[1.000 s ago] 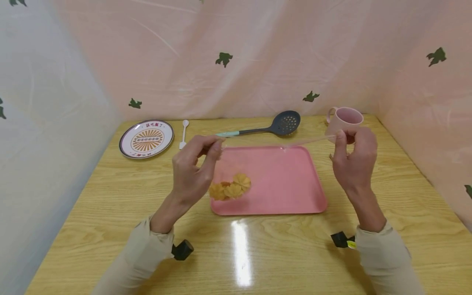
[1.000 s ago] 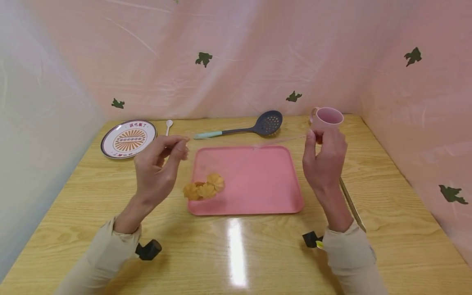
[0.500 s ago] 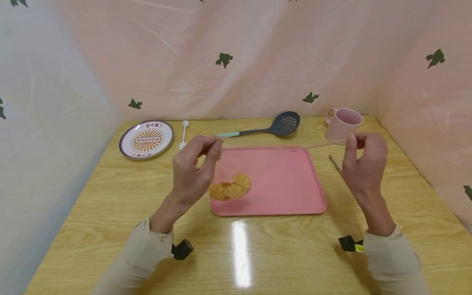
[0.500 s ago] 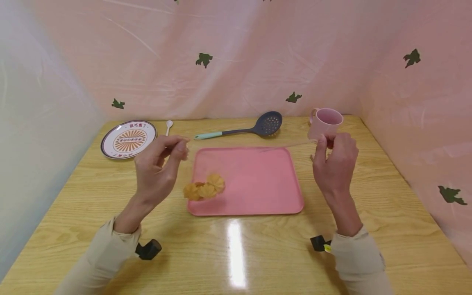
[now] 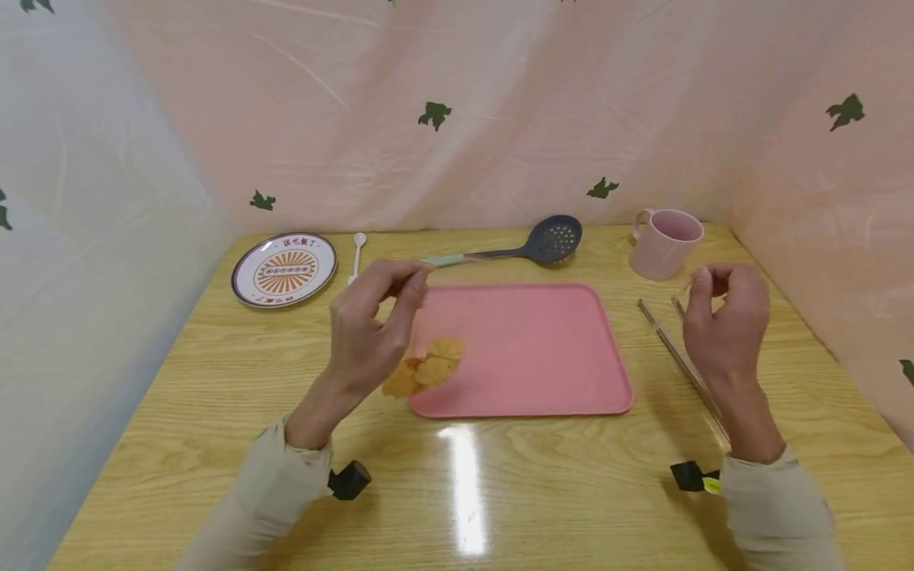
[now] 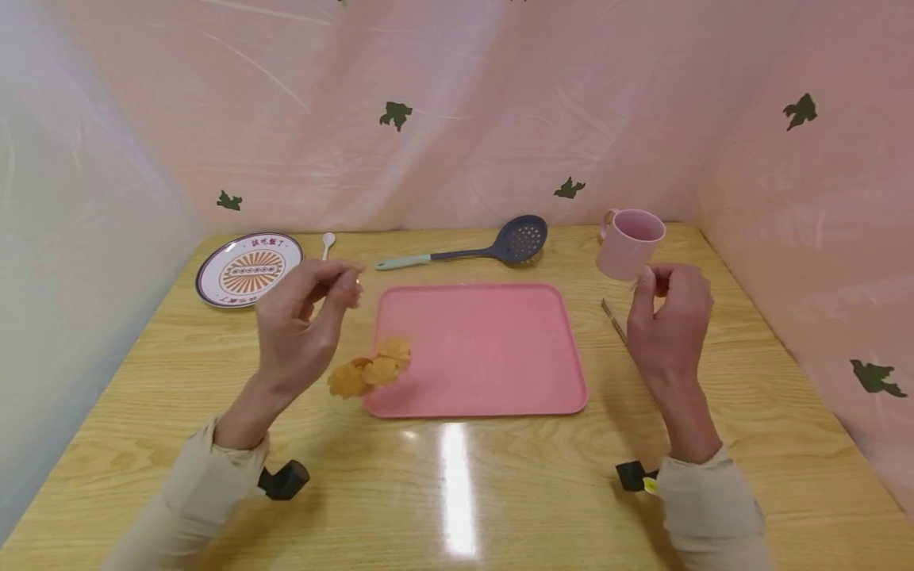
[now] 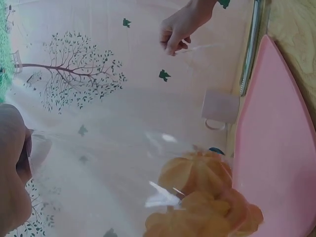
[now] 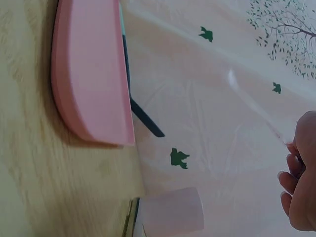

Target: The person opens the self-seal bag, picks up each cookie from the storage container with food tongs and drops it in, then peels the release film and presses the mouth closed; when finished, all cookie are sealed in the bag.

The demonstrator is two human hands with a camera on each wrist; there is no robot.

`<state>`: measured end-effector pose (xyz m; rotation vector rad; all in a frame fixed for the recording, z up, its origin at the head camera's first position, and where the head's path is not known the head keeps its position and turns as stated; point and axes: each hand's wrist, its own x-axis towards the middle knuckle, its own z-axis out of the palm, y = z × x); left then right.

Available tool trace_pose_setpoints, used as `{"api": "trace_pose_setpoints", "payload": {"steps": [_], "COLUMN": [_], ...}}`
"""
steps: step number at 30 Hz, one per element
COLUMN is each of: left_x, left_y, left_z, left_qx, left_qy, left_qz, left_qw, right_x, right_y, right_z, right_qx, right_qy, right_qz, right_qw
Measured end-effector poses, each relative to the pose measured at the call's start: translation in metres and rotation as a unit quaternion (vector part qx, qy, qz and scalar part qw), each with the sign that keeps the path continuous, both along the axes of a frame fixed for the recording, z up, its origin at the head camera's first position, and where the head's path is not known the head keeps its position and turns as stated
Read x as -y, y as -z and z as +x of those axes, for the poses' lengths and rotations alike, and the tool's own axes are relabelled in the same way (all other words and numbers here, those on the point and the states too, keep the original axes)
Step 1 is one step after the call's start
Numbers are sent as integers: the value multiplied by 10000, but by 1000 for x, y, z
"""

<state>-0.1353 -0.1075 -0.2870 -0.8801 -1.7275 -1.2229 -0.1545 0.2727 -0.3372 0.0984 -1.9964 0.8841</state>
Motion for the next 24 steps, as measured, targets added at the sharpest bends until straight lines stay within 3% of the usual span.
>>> {"api": "trace_pose_setpoints", "payload": {"steps": [4, 9, 13, 18, 24], "left_x": [6, 9, 9, 7, 7], "left_y": [-1, 1, 2, 3, 6], "left_z": [2, 2, 2, 1, 1], "left_qx": [28, 51, 38, -5, -61], "left_qy": [-57, -72, -52, 54, 108], "left_qz": [-158, -235, -239, -319, -500], "left_qw": [9999, 9997, 9997, 9995, 9987], "right_x": [-9, -19, -25, -26, -26], "right_y": [2, 9, 20, 37, 45], "right_z": [3, 4, 1, -4, -9], "right_qx": [292, 1139, 1936, 2851, 3353], "right_qy": [-154, -244, -471, -757, -991], "right_qz": [302, 605, 754, 953, 992], "right_qw": [9990, 9913, 9770, 9507, 9316]}}
